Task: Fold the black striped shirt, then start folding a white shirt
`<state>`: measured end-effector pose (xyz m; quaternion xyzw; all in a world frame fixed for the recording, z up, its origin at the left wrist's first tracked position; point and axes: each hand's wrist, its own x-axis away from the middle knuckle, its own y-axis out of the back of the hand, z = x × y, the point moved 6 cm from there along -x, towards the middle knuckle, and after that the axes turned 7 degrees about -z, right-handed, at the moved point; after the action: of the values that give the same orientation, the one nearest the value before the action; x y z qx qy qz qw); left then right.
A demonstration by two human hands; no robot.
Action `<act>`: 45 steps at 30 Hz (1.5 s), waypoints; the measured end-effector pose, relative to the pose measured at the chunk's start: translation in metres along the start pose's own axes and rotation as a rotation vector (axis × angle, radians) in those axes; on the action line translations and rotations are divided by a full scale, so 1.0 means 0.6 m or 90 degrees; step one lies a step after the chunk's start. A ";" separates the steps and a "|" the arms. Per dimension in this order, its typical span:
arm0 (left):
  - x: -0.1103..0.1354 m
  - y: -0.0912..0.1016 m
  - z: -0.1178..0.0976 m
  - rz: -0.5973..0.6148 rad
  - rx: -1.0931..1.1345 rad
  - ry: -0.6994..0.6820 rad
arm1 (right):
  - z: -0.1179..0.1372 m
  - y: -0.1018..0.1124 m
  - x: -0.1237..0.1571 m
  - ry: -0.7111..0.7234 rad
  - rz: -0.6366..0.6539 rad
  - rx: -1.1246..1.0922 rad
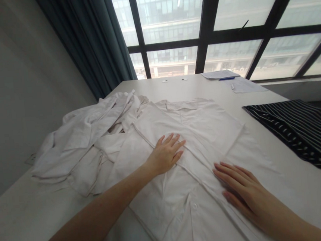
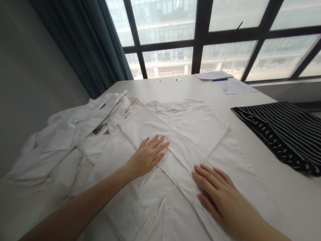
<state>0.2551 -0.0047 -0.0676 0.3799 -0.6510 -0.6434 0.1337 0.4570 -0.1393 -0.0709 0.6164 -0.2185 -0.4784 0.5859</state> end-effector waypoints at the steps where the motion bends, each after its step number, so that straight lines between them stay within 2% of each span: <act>1: 0.000 0.002 -0.004 0.004 0.010 -0.021 | 0.001 0.001 0.000 -0.002 -0.004 -0.002; 7: 0.002 0.005 -0.022 0.043 0.076 -0.146 | 0.009 0.005 -0.003 0.000 -0.023 -0.006; 22: 0.003 0.013 -0.026 -0.017 0.080 -0.208 | 0.012 0.006 -0.005 0.029 -0.035 -0.003; 27: 0.002 0.010 -0.022 -0.015 0.082 -0.175 | 0.011 0.007 -0.005 0.030 -0.041 -0.009; 33: -0.001 0.005 -0.004 -0.009 0.024 -0.043 | 0.010 0.006 -0.002 0.027 -0.029 -0.006; 39: -0.003 0.009 -0.004 -0.017 0.013 -0.048 | 0.010 0.004 -0.002 0.028 -0.022 -0.006; 45: -0.005 0.001 0.011 -0.042 0.057 -0.023 | 0.010 0.005 -0.004 0.022 -0.017 -0.015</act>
<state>0.2523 0.0021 -0.0672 0.3953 -0.6685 -0.6245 0.0832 0.4515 -0.1412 -0.0667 0.6205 -0.1944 -0.4784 0.5903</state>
